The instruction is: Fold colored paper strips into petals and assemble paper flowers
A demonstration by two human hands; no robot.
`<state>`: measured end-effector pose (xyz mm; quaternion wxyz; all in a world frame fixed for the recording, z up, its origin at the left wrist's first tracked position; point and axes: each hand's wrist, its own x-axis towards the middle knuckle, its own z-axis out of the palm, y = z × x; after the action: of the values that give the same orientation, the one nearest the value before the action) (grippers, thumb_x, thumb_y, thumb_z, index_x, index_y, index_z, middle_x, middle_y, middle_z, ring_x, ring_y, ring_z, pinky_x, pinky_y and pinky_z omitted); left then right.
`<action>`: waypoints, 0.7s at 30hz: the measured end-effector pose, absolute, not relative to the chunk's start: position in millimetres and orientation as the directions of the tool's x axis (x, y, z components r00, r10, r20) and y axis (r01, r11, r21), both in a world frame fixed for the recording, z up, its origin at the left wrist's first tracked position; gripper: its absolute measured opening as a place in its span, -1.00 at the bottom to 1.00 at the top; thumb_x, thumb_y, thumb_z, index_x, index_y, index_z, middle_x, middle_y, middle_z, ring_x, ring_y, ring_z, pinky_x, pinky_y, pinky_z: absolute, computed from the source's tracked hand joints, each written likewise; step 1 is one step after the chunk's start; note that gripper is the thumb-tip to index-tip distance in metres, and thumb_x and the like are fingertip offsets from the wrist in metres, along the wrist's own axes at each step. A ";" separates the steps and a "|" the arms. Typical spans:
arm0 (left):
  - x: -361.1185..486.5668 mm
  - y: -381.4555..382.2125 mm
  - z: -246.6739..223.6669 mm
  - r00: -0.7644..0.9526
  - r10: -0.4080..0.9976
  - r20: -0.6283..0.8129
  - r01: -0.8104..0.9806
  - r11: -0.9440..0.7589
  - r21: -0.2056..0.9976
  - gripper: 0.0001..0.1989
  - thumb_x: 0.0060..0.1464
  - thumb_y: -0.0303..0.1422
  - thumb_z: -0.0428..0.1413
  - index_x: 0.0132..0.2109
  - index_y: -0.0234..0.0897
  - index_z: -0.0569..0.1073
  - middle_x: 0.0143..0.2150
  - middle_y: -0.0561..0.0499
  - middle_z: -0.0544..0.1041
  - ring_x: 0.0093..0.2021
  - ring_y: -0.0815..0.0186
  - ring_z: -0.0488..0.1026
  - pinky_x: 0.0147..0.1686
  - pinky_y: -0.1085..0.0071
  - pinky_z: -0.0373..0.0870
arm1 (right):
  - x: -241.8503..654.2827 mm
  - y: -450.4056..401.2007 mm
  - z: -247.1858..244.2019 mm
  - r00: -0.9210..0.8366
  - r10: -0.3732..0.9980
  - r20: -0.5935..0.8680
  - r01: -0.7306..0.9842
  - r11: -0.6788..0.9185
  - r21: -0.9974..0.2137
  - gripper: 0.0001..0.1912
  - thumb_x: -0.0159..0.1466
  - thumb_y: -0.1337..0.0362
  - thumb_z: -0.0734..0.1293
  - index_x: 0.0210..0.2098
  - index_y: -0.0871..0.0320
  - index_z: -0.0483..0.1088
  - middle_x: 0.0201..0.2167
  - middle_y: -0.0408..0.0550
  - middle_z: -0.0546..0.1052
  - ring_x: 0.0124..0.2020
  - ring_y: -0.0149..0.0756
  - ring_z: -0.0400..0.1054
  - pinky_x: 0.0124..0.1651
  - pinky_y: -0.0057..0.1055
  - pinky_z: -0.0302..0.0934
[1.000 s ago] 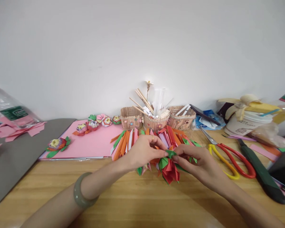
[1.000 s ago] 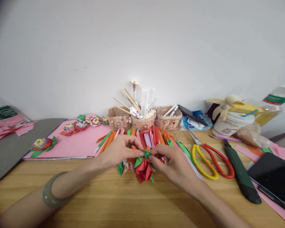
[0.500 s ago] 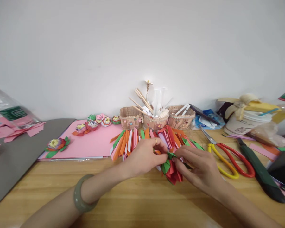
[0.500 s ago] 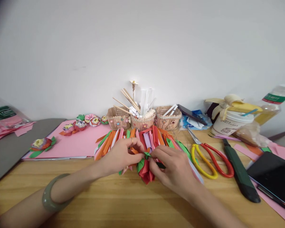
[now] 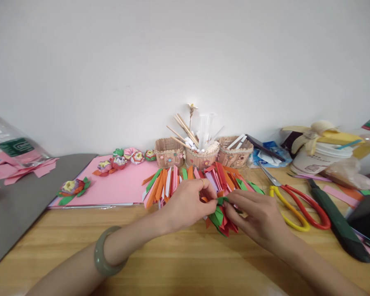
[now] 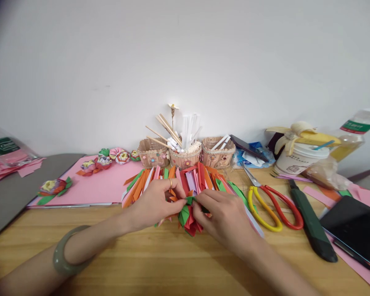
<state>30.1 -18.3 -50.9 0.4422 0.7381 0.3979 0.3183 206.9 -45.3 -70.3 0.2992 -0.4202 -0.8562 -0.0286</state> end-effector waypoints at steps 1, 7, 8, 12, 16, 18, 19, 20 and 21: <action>30.0 -18.3 -50.6 0.480 0.866 0.138 0.310 -0.315 0.897 -0.94 -0.16 -0.53 0.03 -0.49 -0.30 0.32 -0.53 0.12 0.38 -0.51 0.47 0.29 -0.48 0.52 0.24 | 206.6 -45.0 -71.6 -0.464 0.692 0.553 0.751 0.638 -0.170 -0.78 0.22 0.38 0.18 -0.55 0.17 0.30 -0.63 -0.13 0.36 -0.61 -0.44 0.17 -0.53 -0.49 0.01; 29.3 -13.1 -47.8 0.503 0.862 0.058 -0.015 -0.059 0.998 -0.76 -0.03 -0.21 0.07 -0.36 -0.33 0.40 -0.42 0.04 0.40 -0.44 0.45 0.32 -0.42 0.51 0.27 | 208.5 -46.6 -73.7 -0.468 0.608 0.641 0.710 0.691 -0.138 -0.83 0.23 0.42 0.17 -0.45 0.18 0.34 -0.62 -0.11 0.41 -0.60 -0.41 0.23 -0.51 -0.48 0.06; 29.5 -11.8 -47.7 0.503 0.864 0.017 -0.082 0.028 0.996 -0.67 0.00 -0.13 0.03 -0.31 -0.34 0.42 -0.37 0.00 0.42 -0.43 0.44 0.33 -0.43 0.51 0.27 | 208.9 -47.1 -73.4 -0.459 0.596 0.659 0.704 0.696 -0.140 -0.85 0.22 0.43 0.18 -0.43 0.18 0.34 -0.60 -0.10 0.43 -0.58 -0.41 0.25 -0.49 -0.47 0.09; 30.6 -8.6 -49.6 0.526 0.847 -0.083 -0.133 0.178 0.975 -0.65 -0.03 -0.12 0.07 -0.31 -0.35 0.49 -0.34 -0.03 0.47 -0.44 0.46 0.34 -0.48 0.55 0.25 | 209.8 -47.4 -72.9 -0.430 0.553 0.713 0.706 0.699 -0.117 -0.89 0.20 0.45 0.23 -0.35 0.17 0.36 -0.50 -0.06 0.49 -0.50 -0.37 0.33 -0.42 -0.45 0.18; 30.9 -8.2 -52.3 0.526 0.849 -0.060 -0.048 0.099 0.994 -0.80 -0.16 -0.31 0.20 -0.35 -0.33 0.50 -0.45 0.05 0.46 -0.50 0.50 0.32 -0.49 0.56 0.24 | 210.7 -44.1 -73.2 -0.428 0.500 0.753 0.708 0.703 -0.065 -0.84 0.15 0.48 0.28 -0.29 0.16 0.36 -0.42 -0.04 0.52 -0.38 -0.31 0.37 -0.30 -0.39 0.25; 31.0 -8.2 -53.4 0.527 0.848 -0.060 -0.001 0.071 0.997 -0.80 -0.15 -0.30 0.20 -0.34 -0.34 0.49 -0.48 0.06 0.44 -0.55 0.51 0.30 -0.56 0.57 0.20 | 210.6 -43.0 -72.4 -0.420 0.487 0.766 0.716 0.697 -0.050 -0.83 0.14 0.48 0.30 -0.28 0.14 0.36 -0.41 -0.05 0.52 -0.36 -0.29 0.36 -0.30 -0.37 0.25; 31.1 -8.2 -53.8 0.527 0.848 -0.052 0.017 0.051 0.999 -0.81 -0.14 -0.30 0.19 -0.35 -0.33 0.48 -0.50 0.07 0.43 -0.56 0.51 0.29 -0.58 0.57 0.19 | 210.1 -43.2 -71.2 -0.405 0.490 0.772 0.725 0.687 -0.055 -0.84 0.13 0.46 0.31 -0.29 0.13 0.36 -0.40 -0.04 0.51 -0.36 -0.29 0.35 -0.31 -0.37 0.24; 31.3 -8.2 -54.2 0.521 0.853 -0.024 0.022 0.015 1.000 -0.83 -0.12 -0.31 0.18 -0.37 -0.33 0.48 -0.51 0.08 0.41 -0.56 0.50 0.29 -0.58 0.56 0.20 | 209.4 -44.0 -69.5 -0.376 0.501 0.779 0.737 0.672 -0.077 -0.86 0.13 0.44 0.31 -0.31 0.13 0.37 -0.40 -0.03 0.49 -0.37 -0.28 0.35 -0.33 -0.36 0.23; 31.5 -8.3 -54.6 0.506 0.862 0.025 0.015 -0.037 0.999 -0.85 -0.10 -0.32 0.17 -0.38 -0.33 0.47 -0.50 0.08 0.41 -0.54 0.49 0.30 -0.55 0.55 0.23 | 208.4 -45.3 -67.1 -0.333 0.527 0.782 0.744 0.656 -0.125 -0.89 0.13 0.41 0.31 -0.33 0.13 0.37 -0.41 -0.03 0.48 -0.38 -0.27 0.34 -0.35 -0.36 0.22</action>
<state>31.5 -8.3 -54.6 0.5995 0.6276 0.3492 0.3533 208.4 -45.3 -67.1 0.4218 -0.3942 -0.8063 -0.1288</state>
